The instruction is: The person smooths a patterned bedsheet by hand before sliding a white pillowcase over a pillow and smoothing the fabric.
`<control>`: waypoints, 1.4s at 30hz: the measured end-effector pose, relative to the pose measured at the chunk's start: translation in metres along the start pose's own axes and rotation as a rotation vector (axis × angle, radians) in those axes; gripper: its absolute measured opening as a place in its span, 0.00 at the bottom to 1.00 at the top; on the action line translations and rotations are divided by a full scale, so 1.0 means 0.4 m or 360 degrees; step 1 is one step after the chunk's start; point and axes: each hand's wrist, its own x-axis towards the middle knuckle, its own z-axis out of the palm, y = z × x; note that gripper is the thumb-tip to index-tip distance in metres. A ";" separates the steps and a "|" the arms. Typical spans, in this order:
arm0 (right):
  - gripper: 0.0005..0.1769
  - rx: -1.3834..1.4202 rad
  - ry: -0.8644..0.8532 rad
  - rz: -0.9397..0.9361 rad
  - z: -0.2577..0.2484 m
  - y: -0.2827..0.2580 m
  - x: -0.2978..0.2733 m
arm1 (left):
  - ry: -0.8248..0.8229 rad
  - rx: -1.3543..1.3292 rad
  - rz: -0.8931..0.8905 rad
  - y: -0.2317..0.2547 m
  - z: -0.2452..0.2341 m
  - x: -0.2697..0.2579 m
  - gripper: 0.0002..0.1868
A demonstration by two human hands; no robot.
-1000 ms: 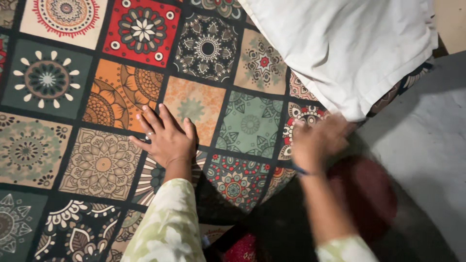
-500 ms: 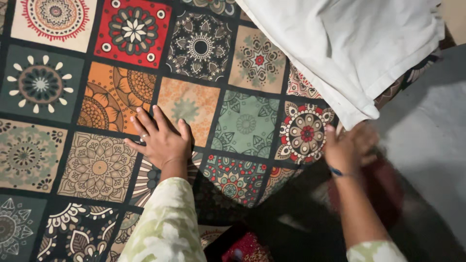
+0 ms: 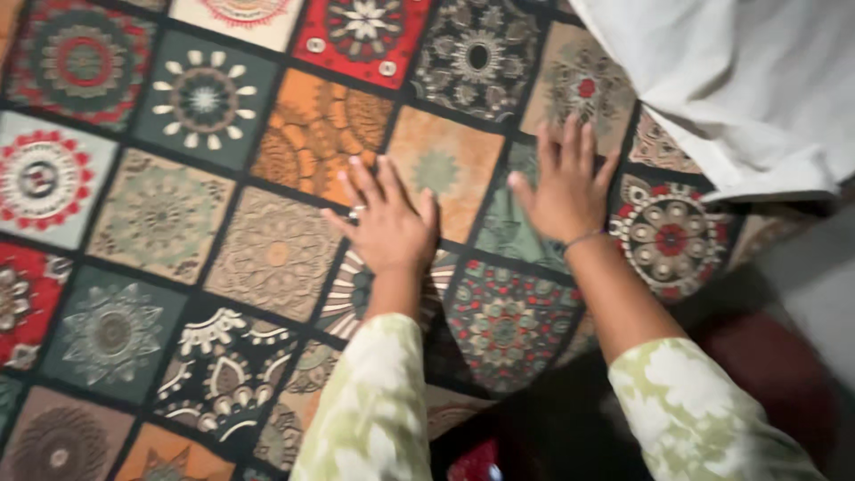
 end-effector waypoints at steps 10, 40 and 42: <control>0.41 0.0531 -0.0634 -0.2103 0.002 -0.450 -0.369 | -0.0010 0.0177 -0.1132 -0.749 -0.159 -0.329 0.46; 0.44 0.0107 -0.0229 -0.0994 0.272 -1.362 -0.352 | 0.0486 -0.0200 -0.1136 -1.326 -0.252 -0.616 0.36; 0.51 0.0035 -0.0600 -0.1475 0.288 -1.401 -0.555 | 0.0724 -0.0712 -0.1050 -1.360 -0.238 -0.641 0.33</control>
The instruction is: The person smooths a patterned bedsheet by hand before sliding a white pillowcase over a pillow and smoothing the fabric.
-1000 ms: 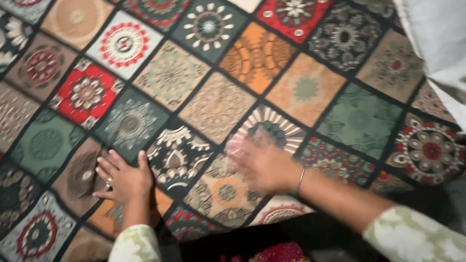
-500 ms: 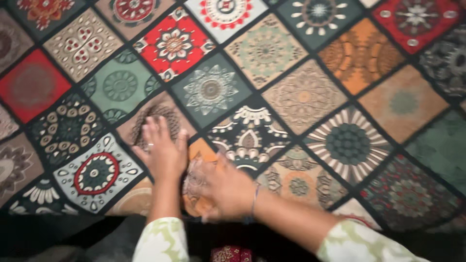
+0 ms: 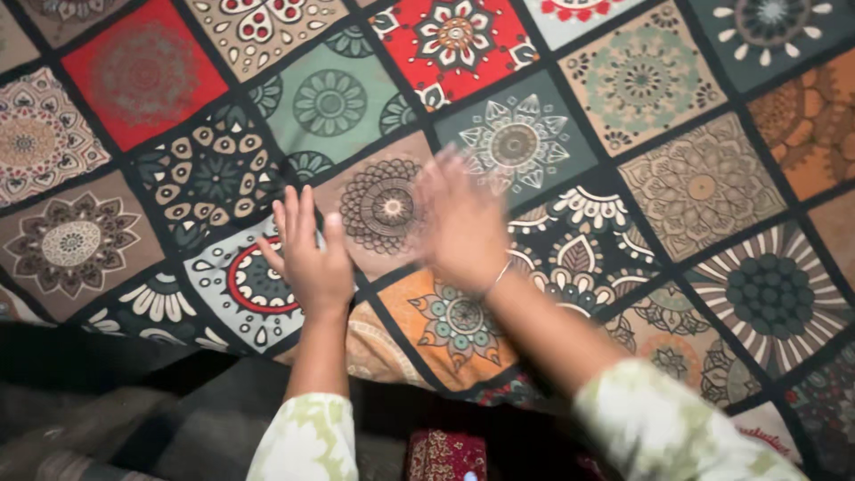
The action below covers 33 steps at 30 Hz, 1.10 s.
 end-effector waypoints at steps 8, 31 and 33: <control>0.35 0.0051 0.0252 -0.0951 -0.030 -0.064 -0.039 | -0.0072 -0.0336 0.0096 -0.036 -0.016 0.004 0.32; 0.51 -0.0126 0.0314 -0.0003 -0.154 0.562 -0.380 | 0.0415 0.0739 -0.0320 0.395 0.237 -0.432 0.33; 0.43 0.0023 -0.0032 -0.0293 -0.127 0.452 -0.444 | 0.0443 0.0723 -0.0325 0.388 0.250 -0.427 0.33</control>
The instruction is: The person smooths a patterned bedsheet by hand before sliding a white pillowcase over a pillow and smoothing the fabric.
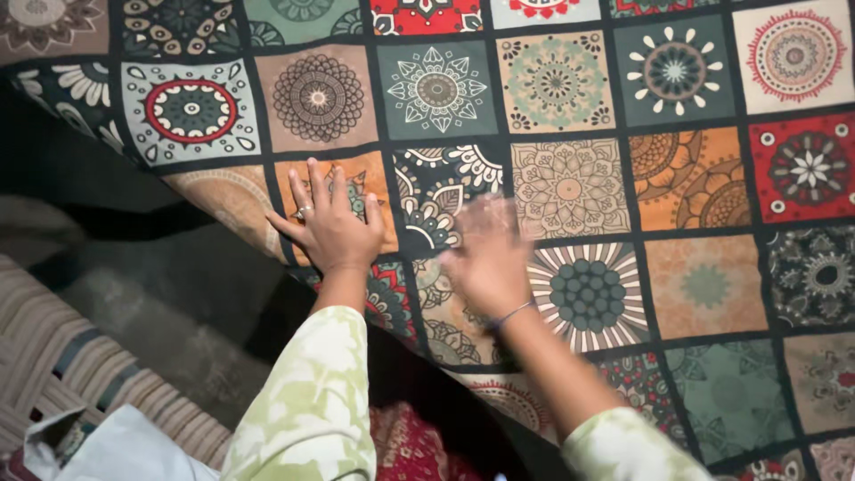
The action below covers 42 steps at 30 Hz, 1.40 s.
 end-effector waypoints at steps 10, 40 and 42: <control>0.40 0.0152 0.0234 0.0041 0.053 -0.124 0.040 | 0.0064 -0.0029 0.0001 -0.021 0.028 0.005 0.31; 0.42 -0.0663 0.0499 -0.0525 0.253 -0.305 -0.246 | -0.0712 -0.0111 -0.0291 -0.275 -0.117 -0.483 0.41; 0.44 -0.0810 0.0451 -0.0437 0.267 -0.336 -0.269 | -0.0561 -0.0053 -0.0235 -0.366 -0.154 -0.551 0.40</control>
